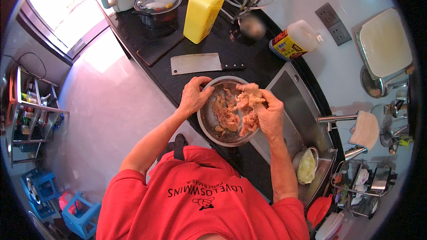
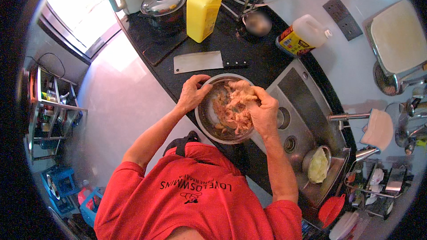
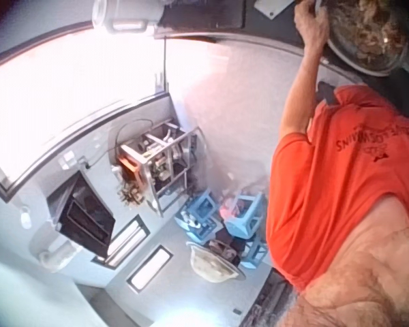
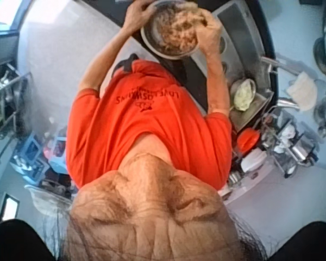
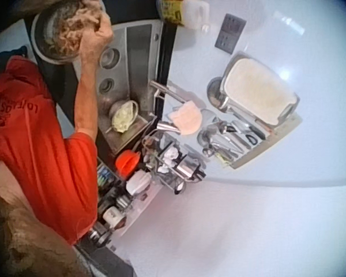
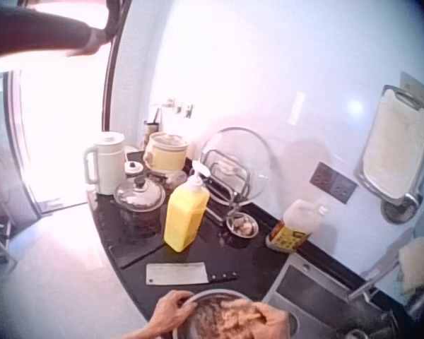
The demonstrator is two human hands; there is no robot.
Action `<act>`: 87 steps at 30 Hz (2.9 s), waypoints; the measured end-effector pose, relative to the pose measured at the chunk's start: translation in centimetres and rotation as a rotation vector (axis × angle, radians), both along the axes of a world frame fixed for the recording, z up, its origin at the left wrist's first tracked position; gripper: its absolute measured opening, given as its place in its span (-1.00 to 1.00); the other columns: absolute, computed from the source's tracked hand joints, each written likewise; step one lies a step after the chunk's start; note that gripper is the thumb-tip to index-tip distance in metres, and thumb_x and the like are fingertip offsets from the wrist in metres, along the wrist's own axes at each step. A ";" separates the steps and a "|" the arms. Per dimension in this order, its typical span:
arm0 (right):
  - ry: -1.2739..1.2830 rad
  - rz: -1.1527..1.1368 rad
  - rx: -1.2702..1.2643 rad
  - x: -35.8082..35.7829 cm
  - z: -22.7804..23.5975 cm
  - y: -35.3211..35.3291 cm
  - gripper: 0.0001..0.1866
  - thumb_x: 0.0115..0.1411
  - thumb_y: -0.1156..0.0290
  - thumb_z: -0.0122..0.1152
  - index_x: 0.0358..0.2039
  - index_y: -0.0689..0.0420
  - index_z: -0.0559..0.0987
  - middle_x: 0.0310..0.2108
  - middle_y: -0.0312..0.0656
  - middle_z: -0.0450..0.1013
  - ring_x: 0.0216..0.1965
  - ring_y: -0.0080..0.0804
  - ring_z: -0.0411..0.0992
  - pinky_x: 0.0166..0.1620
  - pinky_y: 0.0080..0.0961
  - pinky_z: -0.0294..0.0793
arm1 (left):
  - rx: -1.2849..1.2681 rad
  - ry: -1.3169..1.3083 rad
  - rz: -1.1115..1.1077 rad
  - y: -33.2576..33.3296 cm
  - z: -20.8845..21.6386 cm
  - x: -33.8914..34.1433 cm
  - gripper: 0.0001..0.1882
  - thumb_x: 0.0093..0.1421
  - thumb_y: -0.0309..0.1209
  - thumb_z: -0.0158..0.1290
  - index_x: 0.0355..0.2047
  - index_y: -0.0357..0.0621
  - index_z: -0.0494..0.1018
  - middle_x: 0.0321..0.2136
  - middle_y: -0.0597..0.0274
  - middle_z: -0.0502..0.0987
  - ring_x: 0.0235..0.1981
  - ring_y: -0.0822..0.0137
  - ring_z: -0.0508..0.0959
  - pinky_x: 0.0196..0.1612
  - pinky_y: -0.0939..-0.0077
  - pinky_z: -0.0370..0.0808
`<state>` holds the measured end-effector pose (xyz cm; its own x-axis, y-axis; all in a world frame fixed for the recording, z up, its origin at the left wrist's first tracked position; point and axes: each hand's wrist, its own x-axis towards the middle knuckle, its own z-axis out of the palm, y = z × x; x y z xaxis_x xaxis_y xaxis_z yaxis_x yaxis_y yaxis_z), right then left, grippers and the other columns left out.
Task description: The person mixes raw meat in a metal bowl by hand, then washes and dries their hands. They move to the stove, place the bowl of meat on the counter, and pour cooking oil into a wok on an induction cooktop.
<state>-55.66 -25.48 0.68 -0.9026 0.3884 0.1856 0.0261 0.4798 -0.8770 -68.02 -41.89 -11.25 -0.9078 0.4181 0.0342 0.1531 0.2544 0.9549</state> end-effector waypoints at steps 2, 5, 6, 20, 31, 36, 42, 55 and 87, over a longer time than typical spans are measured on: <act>-0.081 -0.022 -0.062 0.0 0.6 -0.1 -0.84 0.08 0.55 0.14 -0.28 0.26 0.51 -0.48 -0.36 0.45 -0.45 -0.62 0.39 -0.34 -0.62 0.42 | -0.019 0.040 -0.019 -0.1 -0.1 -0.2 -0.59 0.00 -0.28 0.12 -0.17 -0.28 0.48 -0.25 0.01 0.53 -0.31 0.23 0.53 -0.21 0.41 0.46; -0.220 0.024 -0.079 0.1 1.4 -0.1 -0.81 0.09 0.54 0.15 -0.24 0.24 0.49 -0.38 -0.33 0.42 -0.34 -0.67 0.36 -0.26 -0.68 0.38 | -0.088 0.068 -0.048 -0.5 -0.4 -0.1 -0.54 -0.06 -0.28 0.11 -0.17 -0.33 0.47 -0.28 -0.01 0.55 -0.31 0.21 0.54 -0.21 0.39 0.46; -0.216 0.097 -0.017 0.3 0.8 0.5 -0.79 0.08 0.56 0.13 -0.23 0.23 0.47 -0.36 -0.33 0.41 -0.33 -0.67 0.35 -0.26 -0.68 0.37 | -0.087 0.047 -0.065 -0.7 -0.7 -0.2 -0.54 -0.06 -0.28 0.10 -0.18 -0.34 0.47 -0.29 -0.02 0.55 -0.31 0.21 0.55 -0.21 0.40 0.46; -0.017 0.163 0.079 1.1 0.5 1.6 -0.66 -0.05 0.80 -0.22 -0.30 0.19 0.41 -0.24 -0.23 0.37 -0.22 -0.50 0.40 -0.09 -0.58 0.39 | -0.090 -0.151 -0.175 -1.4 0.8 -0.1 -0.57 -0.03 -0.29 0.05 -0.18 -0.33 0.48 -0.36 -0.07 0.57 -0.31 0.12 0.58 -0.18 0.35 0.47; 0.068 0.195 -0.368 1.3 -1.3 -0.5 -0.69 -0.02 0.84 -0.25 -0.35 0.17 0.35 -0.22 -0.23 0.33 -0.24 -0.60 0.36 -0.10 -0.63 0.38 | -0.050 -0.015 -0.115 -1.9 -0.1 0.3 -0.56 -0.05 -0.31 0.12 -0.18 -0.37 0.47 -0.34 0.01 0.57 -0.33 0.27 0.56 -0.21 0.43 0.48; 0.151 0.200 -0.315 0.8 -1.7 -1.6 -0.76 0.02 0.78 -0.07 -0.33 0.19 0.41 -0.23 -0.22 0.37 -0.17 -0.52 0.36 -0.06 -0.60 0.35 | -0.068 -0.084 -0.127 -2.2 0.4 0.5 -0.55 -0.06 -0.29 0.14 -0.19 -0.36 0.47 -0.35 0.02 0.57 -0.36 0.30 0.56 -0.23 0.43 0.48; -0.011 0.180 -0.111 1.7 -3.9 -1.4 -0.80 -0.02 0.76 0.00 -0.37 0.22 0.45 -0.18 -0.16 0.35 -0.15 -0.42 0.38 -0.12 -0.56 0.40 | -0.076 -0.065 -0.119 -2.3 0.1 0.4 -0.52 -0.08 -0.24 0.16 -0.18 -0.33 0.48 -0.35 0.02 0.57 -0.38 0.29 0.56 -0.26 0.43 0.48; 0.052 0.152 0.225 0.3 1.8 -2.1 -0.79 0.03 0.72 0.05 -0.33 0.17 0.50 -0.33 -0.23 0.34 -0.36 -0.50 0.39 -0.32 -0.63 0.40 | -0.122 -0.019 -0.125 -2.6 0.6 0.2 -0.50 -0.10 -0.18 0.16 -0.20 -0.28 0.50 -0.34 0.01 0.56 -0.38 0.23 0.54 -0.26 0.38 0.48; -0.173 0.114 0.220 -2.0 0.3 0.4 -0.86 0.06 0.46 0.16 -0.56 0.20 0.40 -0.64 -0.24 0.30 -0.55 -0.42 0.27 -0.45 -0.46 0.30 | -0.187 -0.094 -0.097 -2.5 0.8 0.2 -0.56 -0.10 -0.13 0.10 -0.27 -0.17 0.54 -0.36 0.06 0.58 -0.31 0.11 0.58 -0.21 0.32 0.48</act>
<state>-57.69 -25.07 0.96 -0.9637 0.2499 0.0938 0.1009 0.6663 -0.7388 -67.79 -44.34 -10.42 -0.8586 0.4945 -0.1352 0.0980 0.4172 0.9035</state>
